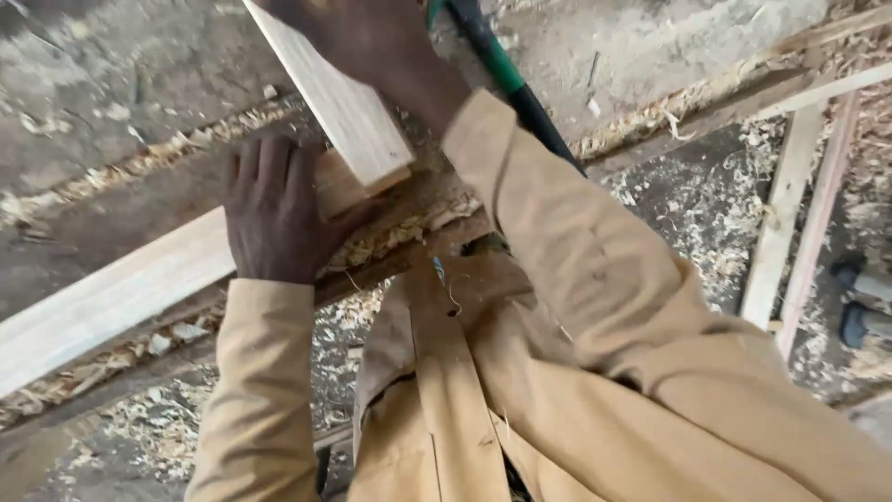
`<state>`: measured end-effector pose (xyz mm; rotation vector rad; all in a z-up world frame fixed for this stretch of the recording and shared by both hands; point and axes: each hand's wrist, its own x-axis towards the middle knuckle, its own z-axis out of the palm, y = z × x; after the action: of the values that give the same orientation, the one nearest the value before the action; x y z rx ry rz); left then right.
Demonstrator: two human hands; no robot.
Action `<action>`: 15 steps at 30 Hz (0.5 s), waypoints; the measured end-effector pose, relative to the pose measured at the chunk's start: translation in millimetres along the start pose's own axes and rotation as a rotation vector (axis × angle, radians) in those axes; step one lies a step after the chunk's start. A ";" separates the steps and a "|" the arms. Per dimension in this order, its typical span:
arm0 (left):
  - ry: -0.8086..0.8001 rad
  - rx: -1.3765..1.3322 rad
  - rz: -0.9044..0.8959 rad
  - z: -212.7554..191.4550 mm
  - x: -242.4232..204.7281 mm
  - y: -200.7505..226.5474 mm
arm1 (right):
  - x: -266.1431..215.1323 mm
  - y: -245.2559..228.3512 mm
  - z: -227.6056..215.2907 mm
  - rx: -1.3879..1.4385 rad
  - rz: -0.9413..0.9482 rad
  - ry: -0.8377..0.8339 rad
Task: Assembling a wooden frame by aligning wood pieces and hammering nails into the joints.
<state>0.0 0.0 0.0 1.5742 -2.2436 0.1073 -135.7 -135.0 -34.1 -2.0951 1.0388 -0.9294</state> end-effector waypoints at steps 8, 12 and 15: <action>0.024 -0.003 0.010 2.2 -2.7 -5.1 | -9.5 -13.6 36.2 -0.002 0.001 0.003; 0.013 0.019 0.015 5.1 -4.5 -3.6 | -18.2 -8.3 40.3 -0.027 0.020 0.029; -0.007 0.008 -0.010 6.7 -5.0 -5.6 | -25.3 -1.8 44.7 -0.042 0.036 0.058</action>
<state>4.8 0.5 -8.9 1.5921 -2.2429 0.1077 -110.5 -103.5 -65.9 -2.0882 1.1305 -0.9632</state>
